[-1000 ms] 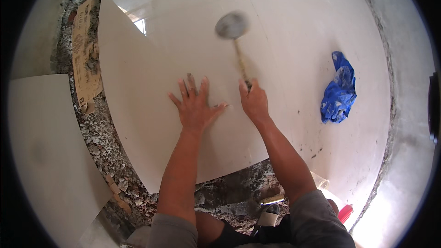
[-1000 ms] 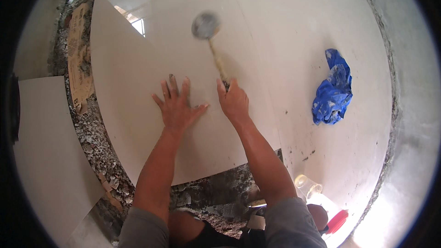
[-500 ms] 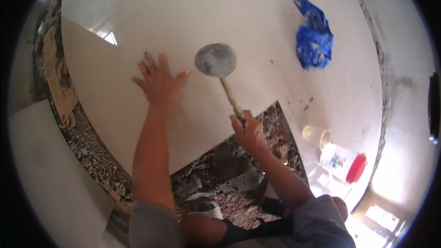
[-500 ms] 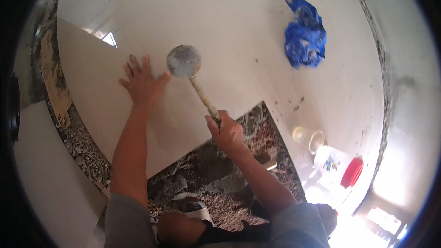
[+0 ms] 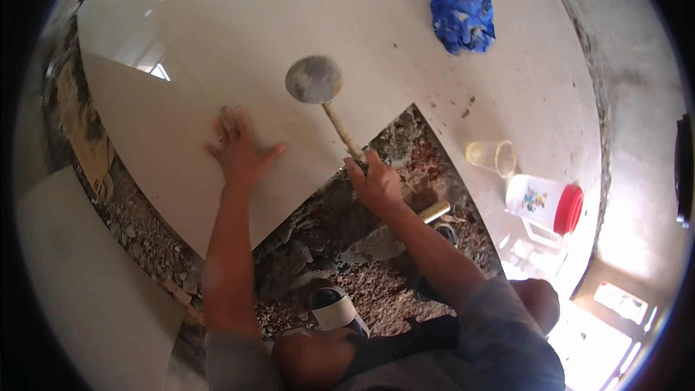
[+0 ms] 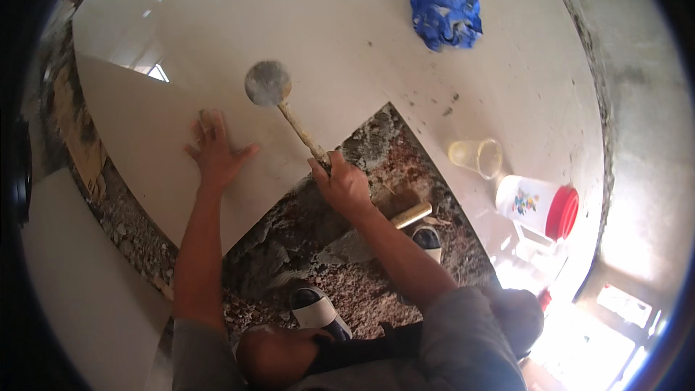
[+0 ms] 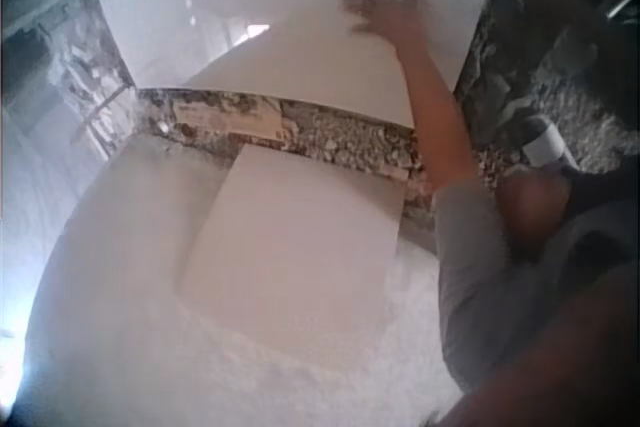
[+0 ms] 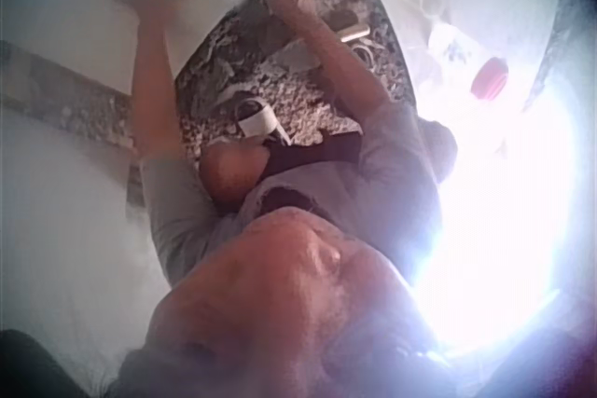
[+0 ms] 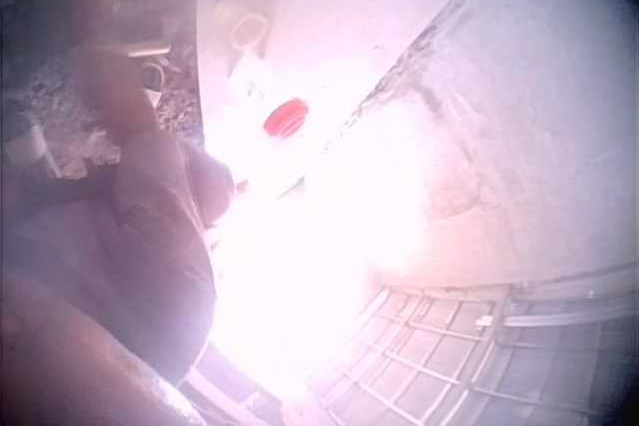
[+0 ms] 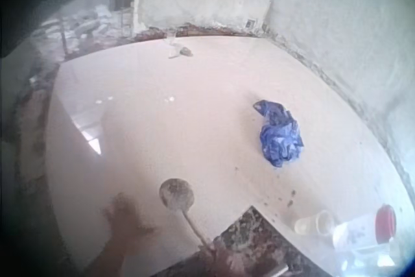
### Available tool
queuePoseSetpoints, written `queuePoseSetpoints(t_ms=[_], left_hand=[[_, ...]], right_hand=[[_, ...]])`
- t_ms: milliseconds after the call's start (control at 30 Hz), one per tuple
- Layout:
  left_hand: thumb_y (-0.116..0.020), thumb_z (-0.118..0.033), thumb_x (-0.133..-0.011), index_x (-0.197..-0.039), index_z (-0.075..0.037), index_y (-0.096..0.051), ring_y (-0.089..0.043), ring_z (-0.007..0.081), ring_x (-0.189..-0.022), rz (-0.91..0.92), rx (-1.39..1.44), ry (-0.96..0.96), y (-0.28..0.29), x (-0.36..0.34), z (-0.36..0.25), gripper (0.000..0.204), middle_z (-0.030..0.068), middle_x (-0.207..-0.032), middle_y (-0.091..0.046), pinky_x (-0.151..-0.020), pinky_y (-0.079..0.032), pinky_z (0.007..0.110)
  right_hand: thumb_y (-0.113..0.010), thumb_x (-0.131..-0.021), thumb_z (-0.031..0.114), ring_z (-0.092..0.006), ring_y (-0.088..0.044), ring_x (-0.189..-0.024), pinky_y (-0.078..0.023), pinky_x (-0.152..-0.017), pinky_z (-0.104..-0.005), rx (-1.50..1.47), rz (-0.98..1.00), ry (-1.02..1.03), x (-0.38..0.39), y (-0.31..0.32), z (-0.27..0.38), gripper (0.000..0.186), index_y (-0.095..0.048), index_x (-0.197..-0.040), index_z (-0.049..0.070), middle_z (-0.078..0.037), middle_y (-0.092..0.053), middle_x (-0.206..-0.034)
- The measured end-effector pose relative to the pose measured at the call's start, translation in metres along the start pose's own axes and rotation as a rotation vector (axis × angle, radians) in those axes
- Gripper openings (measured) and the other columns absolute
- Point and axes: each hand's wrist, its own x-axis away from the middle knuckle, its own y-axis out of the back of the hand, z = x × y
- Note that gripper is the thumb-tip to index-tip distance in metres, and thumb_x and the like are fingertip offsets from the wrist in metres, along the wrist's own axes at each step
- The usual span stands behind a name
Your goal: The person places a large white tile onto a prepared floor area and taps it with a rubber mallet to level it. They then mix cement in a bucket and spread it on the floor with a trowel to prepare for the next tile.
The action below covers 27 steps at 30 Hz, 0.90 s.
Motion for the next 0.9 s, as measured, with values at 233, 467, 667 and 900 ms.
queuePoseSetpoints(t_ms=[233, 467, 667, 900], left_hand=[[-0.066, -0.071, -0.063, -0.146, -0.003, -0.025, -0.011, 0.0354, -0.144, -0.168, 0.096, -0.019, 0.01, 0.01, -0.003, 0.115, 0.0193, -0.154, -0.017, -0.105, -0.01, 0.072], [-0.067, -0.07, -0.065, -0.149, 0.0, -0.012, 0.0, 0.0321, -0.145, -0.08, 0.25, 0.282, -0.008, 0.119, 0.047, 0.122, 0.0164, -0.156, -0.009, -0.114, -0.001, 0.057], [-0.066, -0.071, -0.065, -0.149, 0.002, -0.007, 0.001, 0.0309, -0.145, -0.058, 0.274, 0.357, -0.013, 0.149, 0.06, 0.126, 0.0185, -0.156, -0.008, -0.114, 0.001, 0.056], [-0.065, -0.072, -0.066, -0.148, 0.002, -0.009, -0.001, 0.0305, -0.145, -0.064, 0.285, 0.343, -0.016, 0.148, 0.061, 0.124, 0.0173, -0.156, -0.01, -0.114, -0.001, 0.057]], right_hand=[[-0.053, -0.086, 0.012, -0.0333, -0.047, -0.119, -0.049, -0.088, -0.0431, 1.032, 0.268, 0.524, 0.005, -0.002, -0.009, 0.051, -0.043, -0.136, 0.009, -0.023, -0.044, -0.13], [-0.047, -0.096, 0.021, -0.0142, -0.056, -0.065, -0.047, -0.056, -0.0324, -0.219, 0.106, -0.054, 0.024, 0.021, 0.072, 0.025, -0.056, -0.101, -0.002, -0.01, -0.058, -0.08], [-0.046, -0.097, 0.027, -0.0147, -0.057, -0.064, -0.046, -0.055, -0.0302, 0.234, 0.306, 0.313, 0.037, -0.039, 0.075, 0.041, -0.053, -0.109, -0.011, -0.012, -0.062, -0.082], [-0.051, -0.095, 0.035, -0.0408, -0.061, -0.091, -0.046, -0.08, -0.046, -0.028, 0.254, 0.055, 0.037, -0.042, 0.077, 0.051, -0.052, -0.113, -0.013, -0.031, -0.062, -0.097]])
